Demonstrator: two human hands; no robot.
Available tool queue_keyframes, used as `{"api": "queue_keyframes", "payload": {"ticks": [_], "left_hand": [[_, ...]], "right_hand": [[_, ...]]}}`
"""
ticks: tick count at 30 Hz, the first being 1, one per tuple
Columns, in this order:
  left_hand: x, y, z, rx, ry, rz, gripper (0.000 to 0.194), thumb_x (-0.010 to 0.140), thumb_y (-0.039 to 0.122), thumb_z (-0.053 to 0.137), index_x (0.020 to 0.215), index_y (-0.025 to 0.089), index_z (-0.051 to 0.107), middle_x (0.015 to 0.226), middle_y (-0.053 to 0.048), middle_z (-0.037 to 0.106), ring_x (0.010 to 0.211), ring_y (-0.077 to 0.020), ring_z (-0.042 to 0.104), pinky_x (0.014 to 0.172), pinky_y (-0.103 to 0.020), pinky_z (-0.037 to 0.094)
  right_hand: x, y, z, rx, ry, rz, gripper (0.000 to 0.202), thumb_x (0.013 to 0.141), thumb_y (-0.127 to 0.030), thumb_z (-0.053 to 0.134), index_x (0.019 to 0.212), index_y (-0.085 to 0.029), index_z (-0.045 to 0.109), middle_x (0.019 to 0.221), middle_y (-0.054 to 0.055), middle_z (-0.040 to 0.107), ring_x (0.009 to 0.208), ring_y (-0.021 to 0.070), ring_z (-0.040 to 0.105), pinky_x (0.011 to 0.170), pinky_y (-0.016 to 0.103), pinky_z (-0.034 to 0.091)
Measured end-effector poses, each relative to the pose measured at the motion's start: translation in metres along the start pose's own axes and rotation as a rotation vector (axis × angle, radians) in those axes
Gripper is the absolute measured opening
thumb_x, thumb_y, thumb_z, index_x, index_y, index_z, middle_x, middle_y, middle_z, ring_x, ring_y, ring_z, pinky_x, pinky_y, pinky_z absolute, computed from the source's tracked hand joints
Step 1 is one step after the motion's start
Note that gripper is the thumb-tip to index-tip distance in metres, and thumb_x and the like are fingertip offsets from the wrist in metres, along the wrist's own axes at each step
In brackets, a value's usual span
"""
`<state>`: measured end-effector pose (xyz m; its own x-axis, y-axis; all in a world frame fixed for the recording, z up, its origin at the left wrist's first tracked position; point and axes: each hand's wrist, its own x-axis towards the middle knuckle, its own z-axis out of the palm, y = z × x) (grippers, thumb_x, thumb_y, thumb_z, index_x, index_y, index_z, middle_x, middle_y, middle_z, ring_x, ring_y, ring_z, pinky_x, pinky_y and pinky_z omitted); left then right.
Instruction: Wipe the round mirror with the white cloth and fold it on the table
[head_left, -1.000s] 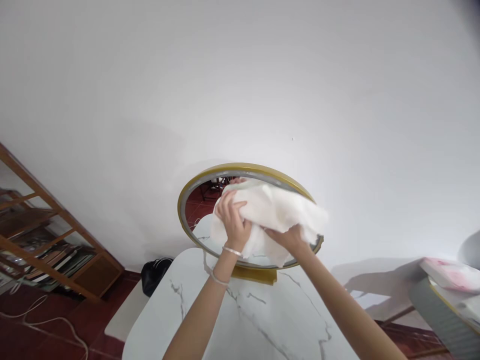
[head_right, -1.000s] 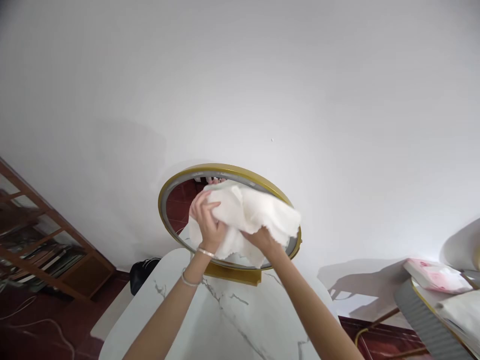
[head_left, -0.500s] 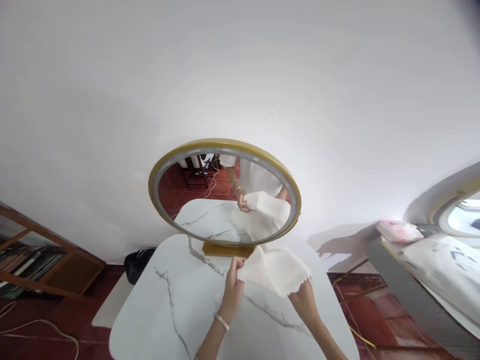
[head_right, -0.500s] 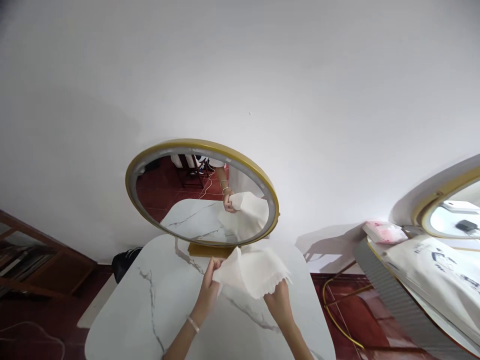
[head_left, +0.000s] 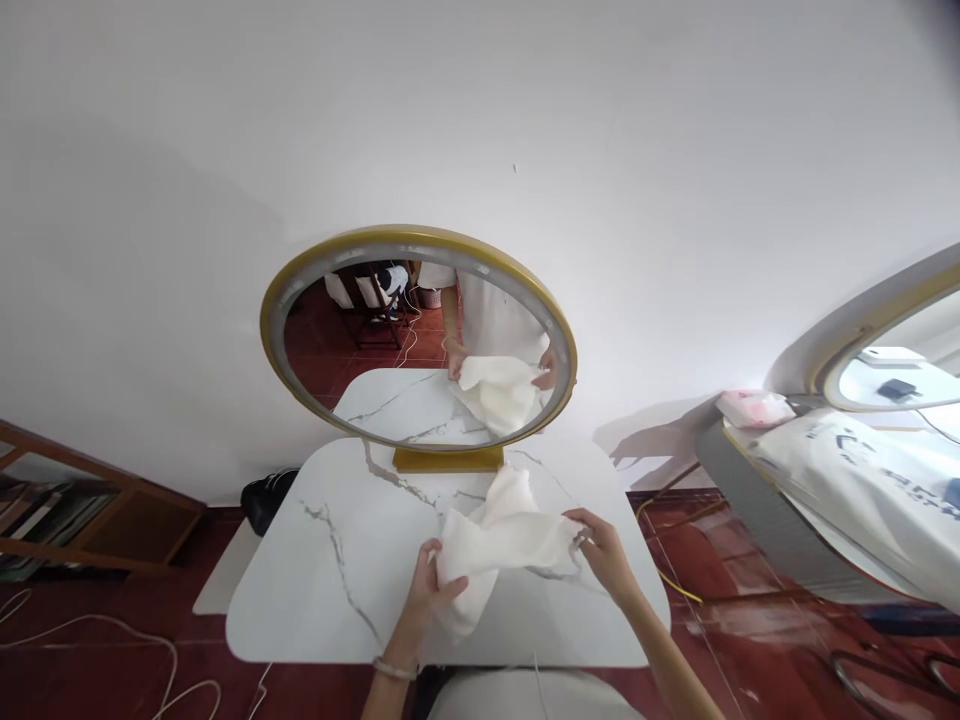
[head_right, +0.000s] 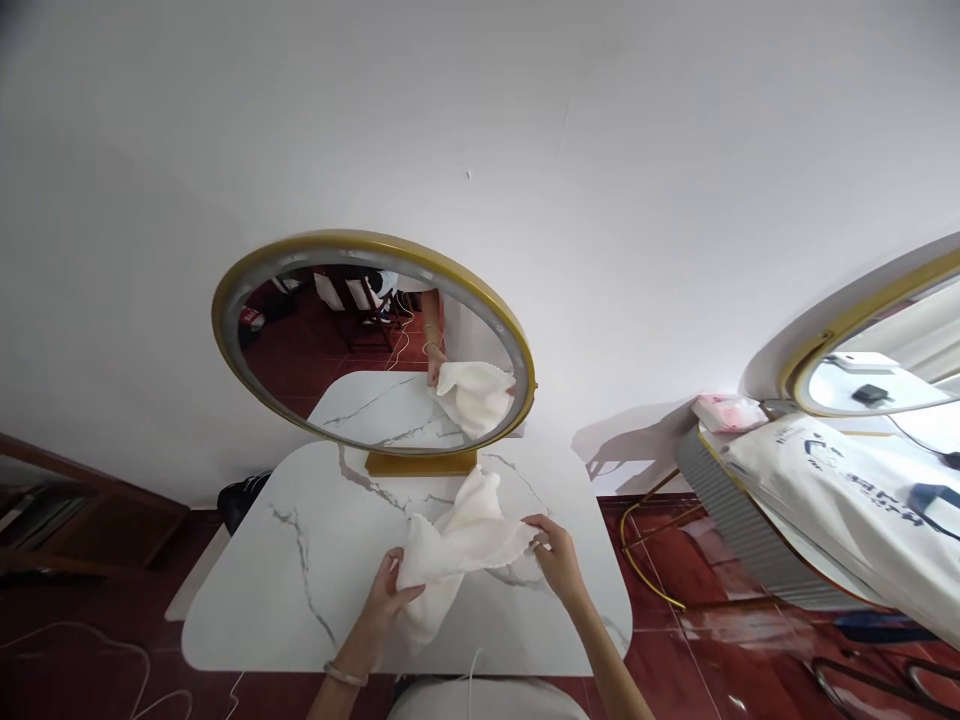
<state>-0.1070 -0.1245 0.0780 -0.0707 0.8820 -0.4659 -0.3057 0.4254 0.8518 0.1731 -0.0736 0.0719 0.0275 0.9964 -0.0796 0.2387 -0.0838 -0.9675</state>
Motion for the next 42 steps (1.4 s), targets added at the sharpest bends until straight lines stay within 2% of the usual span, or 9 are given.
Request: {"api": "queue_keyframes", "payload": {"ticks": [2,6,8,12,15,19,27,34,42], "left_hand": [[-0.005,0.010,-0.005,0.057,-0.045,0.087,0.072,0.042,0.044,0.086,0.099,0.025,0.046,0.087,-0.001,0.067,0.078,-0.0204,0.064,0.066,-0.027,0.049],[-0.015,0.032,-0.011,0.334,-0.011,0.179,0.076,0.066,0.064,0.069,0.125,0.023,0.045,0.081,0.000,0.066,0.070,-0.0172,0.063,0.060,-0.025,0.047],[-0.017,0.037,-0.015,0.511,-0.007,0.194,0.068,0.075,0.063,0.061,0.126,0.021,0.049,0.079,0.000,0.065,0.064,-0.0155,0.061,0.057,-0.023,0.045],[-0.020,0.028,-0.025,0.854,-0.019,0.251,0.041,0.084,0.055,0.050,0.106,0.021,0.062,0.076,0.002,0.065,0.048,-0.0114,0.051,0.049,-0.023,0.041],[-0.027,0.015,-0.027,0.990,-0.013,0.348,0.034,0.089,0.044,0.043,0.112,0.026,0.062,0.091,0.000,0.070,0.060,-0.0148,0.060,0.059,-0.026,0.049],[-0.035,0.006,-0.025,1.064,-0.063,0.439,0.036,0.091,0.030,0.035,0.113,0.027,0.063,0.116,-0.002,0.068,0.100,-0.0196,0.065,0.084,-0.032,0.052],[-0.040,0.010,-0.025,1.160,-0.024,0.475,0.028,0.088,0.027,0.034,0.090,0.024,0.061,0.103,-0.002,0.067,0.082,-0.0175,0.067,0.073,-0.030,0.053],[-0.042,0.015,-0.029,1.168,0.004,0.594,0.028,0.090,0.027,0.036,0.083,0.024,0.063,0.102,-0.003,0.067,0.094,-0.0191,0.067,0.078,-0.030,0.054],[-0.042,0.009,-0.029,1.175,0.093,0.721,0.026,0.092,0.027,0.039,0.083,0.023,0.063,0.098,-0.004,0.066,0.093,-0.0194,0.067,0.078,-0.030,0.054]], "right_hand": [[-0.008,-0.017,-0.011,-0.034,0.020,-0.047,0.042,0.054,-0.023,0.042,0.087,-0.020,0.068,0.082,0.004,0.070,0.077,0.0213,0.062,0.073,0.031,0.048],[-0.016,-0.041,-0.031,-0.143,0.044,-0.143,0.053,0.056,-0.018,0.039,0.105,-0.021,0.059,0.069,-0.001,0.064,0.066,0.0170,0.058,0.065,0.026,0.045],[-0.017,-0.041,-0.036,-0.224,0.041,-0.151,0.050,0.058,-0.016,0.039,0.106,-0.022,0.052,0.065,-0.004,0.060,0.058,0.0147,0.053,0.059,0.023,0.042],[-0.025,-0.024,-0.035,-0.375,-0.015,-0.170,0.029,0.063,-0.014,0.040,0.089,-0.024,0.049,0.069,-0.002,0.060,0.060,0.0139,0.055,0.062,0.022,0.043],[-0.035,-0.010,-0.032,-0.398,-0.041,-0.163,0.028,0.063,-0.013,0.038,0.086,-0.023,0.052,0.076,0.002,0.062,0.068,0.0156,0.058,0.066,0.024,0.044],[-0.047,0.005,-0.031,-0.427,-0.061,-0.132,0.032,0.063,-0.013,0.038,0.087,-0.023,0.057,0.082,0.003,0.066,0.069,0.0167,0.059,0.066,0.026,0.044],[-0.051,0.014,-0.039,-0.386,-0.040,-0.048,0.012,0.077,-0.031,0.049,0.079,-0.023,0.059,0.072,0.002,0.066,0.064,0.0170,0.058,0.059,0.026,0.045],[-0.058,0.008,-0.039,-0.284,-0.083,0.006,0.027,0.082,-0.047,0.055,0.081,-0.023,0.068,0.078,0.004,0.069,0.075,0.0193,0.065,0.064,0.028,0.050],[-0.053,0.021,-0.044,-0.161,0.065,0.126,0.042,0.072,-0.061,0.062,0.065,-0.020,0.067,0.065,0.007,0.070,0.066,0.0232,0.067,0.060,0.030,0.049]]}}
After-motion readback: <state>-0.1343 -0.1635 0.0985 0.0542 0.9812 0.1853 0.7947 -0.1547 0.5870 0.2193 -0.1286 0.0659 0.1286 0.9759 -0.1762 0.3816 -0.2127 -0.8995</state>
